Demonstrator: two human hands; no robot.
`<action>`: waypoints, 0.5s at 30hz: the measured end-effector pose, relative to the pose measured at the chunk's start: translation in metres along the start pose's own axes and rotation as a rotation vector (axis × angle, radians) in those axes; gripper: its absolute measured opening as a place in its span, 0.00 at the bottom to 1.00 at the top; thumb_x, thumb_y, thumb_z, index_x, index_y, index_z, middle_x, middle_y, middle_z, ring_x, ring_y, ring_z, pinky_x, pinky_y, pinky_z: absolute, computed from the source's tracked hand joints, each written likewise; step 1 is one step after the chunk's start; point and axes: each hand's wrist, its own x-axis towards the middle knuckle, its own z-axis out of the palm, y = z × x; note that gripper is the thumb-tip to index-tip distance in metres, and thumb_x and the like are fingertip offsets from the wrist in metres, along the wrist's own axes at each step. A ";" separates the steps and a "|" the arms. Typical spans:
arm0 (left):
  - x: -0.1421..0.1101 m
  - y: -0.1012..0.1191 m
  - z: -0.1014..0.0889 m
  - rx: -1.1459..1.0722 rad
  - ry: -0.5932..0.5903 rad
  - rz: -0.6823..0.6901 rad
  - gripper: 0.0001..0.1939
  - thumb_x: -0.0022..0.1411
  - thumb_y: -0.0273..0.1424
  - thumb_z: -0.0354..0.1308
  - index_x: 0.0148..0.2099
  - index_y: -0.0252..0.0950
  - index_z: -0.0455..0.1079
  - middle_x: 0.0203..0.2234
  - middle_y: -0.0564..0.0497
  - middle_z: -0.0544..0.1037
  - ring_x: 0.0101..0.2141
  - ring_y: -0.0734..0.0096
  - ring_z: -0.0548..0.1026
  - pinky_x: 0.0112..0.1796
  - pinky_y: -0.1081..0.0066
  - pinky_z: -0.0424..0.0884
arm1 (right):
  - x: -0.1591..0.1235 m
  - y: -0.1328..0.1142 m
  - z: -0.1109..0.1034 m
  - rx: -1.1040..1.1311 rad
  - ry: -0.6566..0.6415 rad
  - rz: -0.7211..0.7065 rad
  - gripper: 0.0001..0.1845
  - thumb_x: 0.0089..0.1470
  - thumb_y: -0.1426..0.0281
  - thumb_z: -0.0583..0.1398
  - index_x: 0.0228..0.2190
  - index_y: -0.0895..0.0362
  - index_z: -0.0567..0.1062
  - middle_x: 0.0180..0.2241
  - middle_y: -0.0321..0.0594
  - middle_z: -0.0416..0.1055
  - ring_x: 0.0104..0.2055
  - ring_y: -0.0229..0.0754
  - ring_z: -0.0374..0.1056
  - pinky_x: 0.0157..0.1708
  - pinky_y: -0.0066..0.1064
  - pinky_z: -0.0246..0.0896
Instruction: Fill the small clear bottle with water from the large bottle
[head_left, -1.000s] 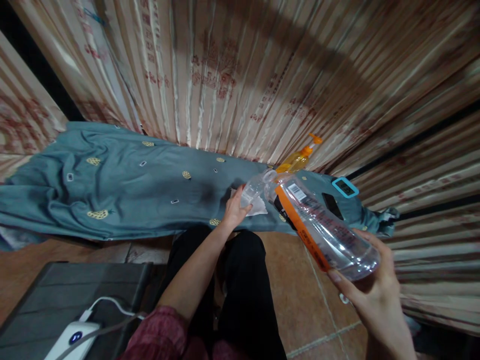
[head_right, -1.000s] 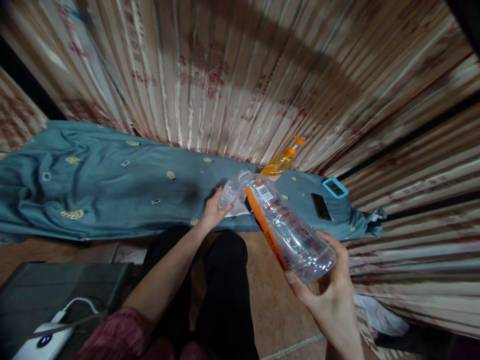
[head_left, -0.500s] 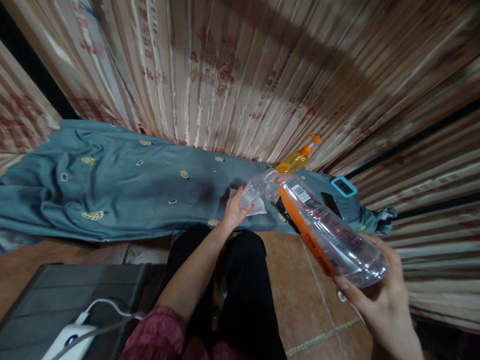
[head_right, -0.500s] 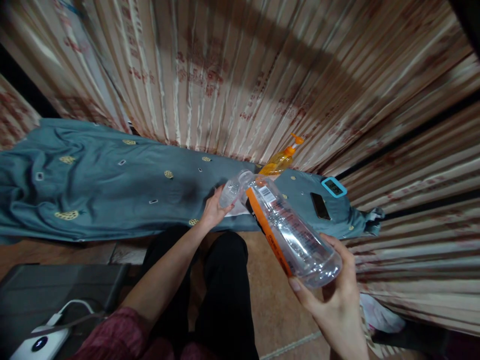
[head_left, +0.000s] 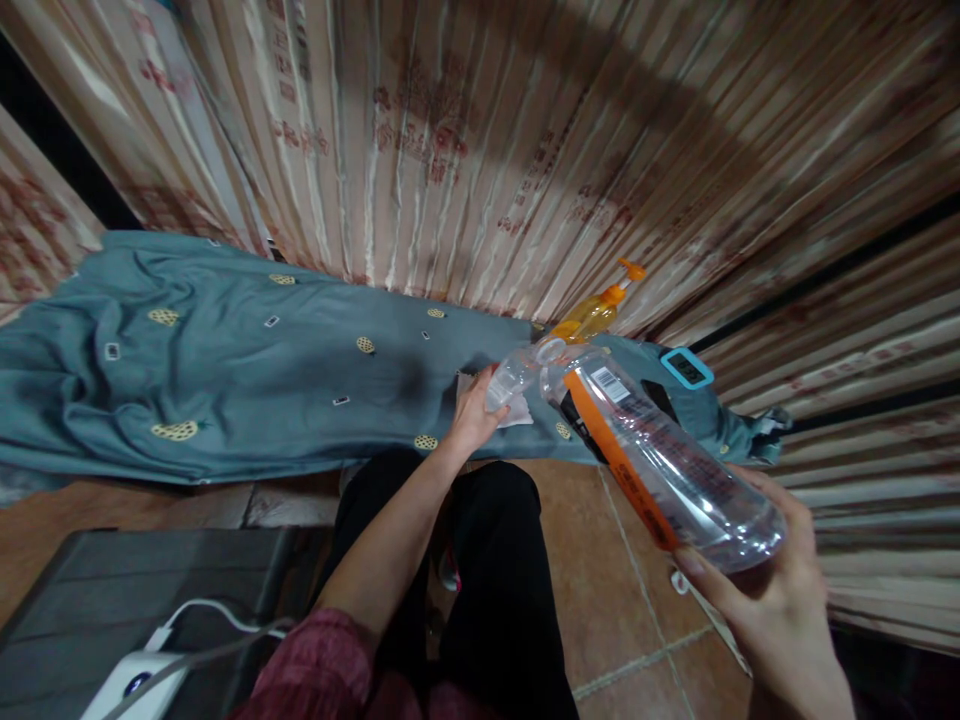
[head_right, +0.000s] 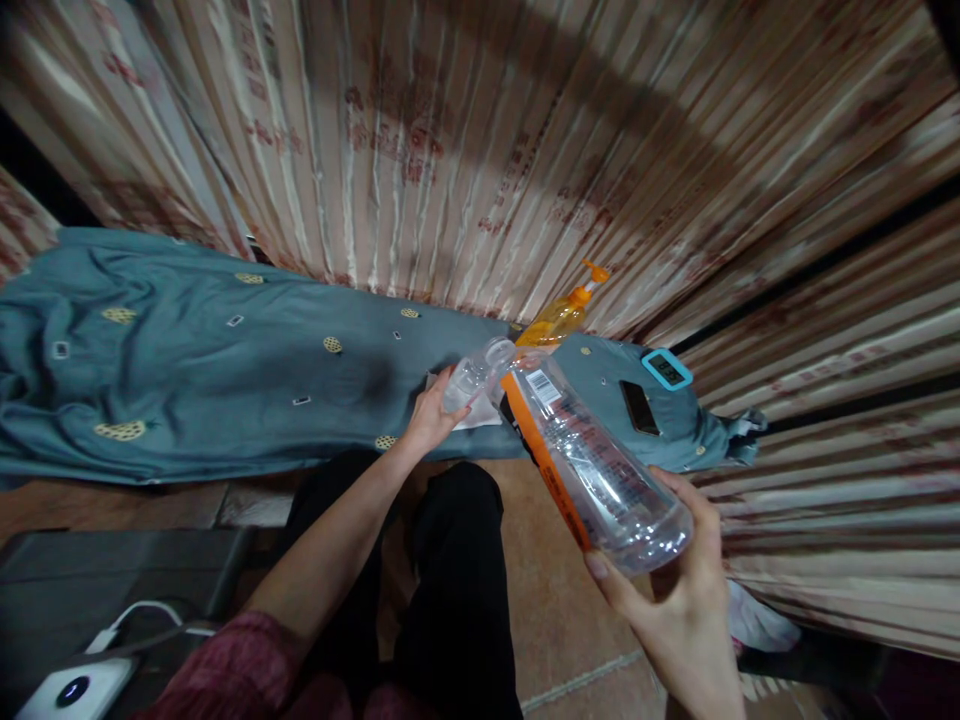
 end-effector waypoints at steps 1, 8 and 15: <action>0.000 0.001 0.000 0.003 0.001 -0.006 0.38 0.53 0.21 0.66 0.66 0.39 0.63 0.59 0.47 0.77 0.59 0.57 0.75 0.62 0.61 0.69 | 0.001 0.000 0.000 0.005 0.000 0.009 0.45 0.42 0.48 0.71 0.56 0.54 0.67 0.52 0.48 0.72 0.51 0.55 0.73 0.50 0.47 0.69; 0.001 0.003 -0.002 0.015 -0.007 -0.036 0.38 0.52 0.21 0.66 0.66 0.38 0.64 0.59 0.47 0.77 0.59 0.56 0.75 0.61 0.61 0.70 | 0.004 0.001 0.002 0.029 -0.007 -0.025 0.43 0.43 0.49 0.71 0.55 0.54 0.67 0.51 0.46 0.70 0.50 0.53 0.72 0.48 0.45 0.70; 0.001 0.002 -0.003 0.026 -0.007 -0.035 0.37 0.52 0.21 0.67 0.63 0.42 0.66 0.55 0.51 0.80 0.56 0.57 0.77 0.59 0.63 0.72 | 0.004 -0.001 0.002 0.053 -0.015 -0.017 0.42 0.43 0.50 0.71 0.55 0.54 0.67 0.50 0.46 0.70 0.49 0.53 0.72 0.47 0.43 0.70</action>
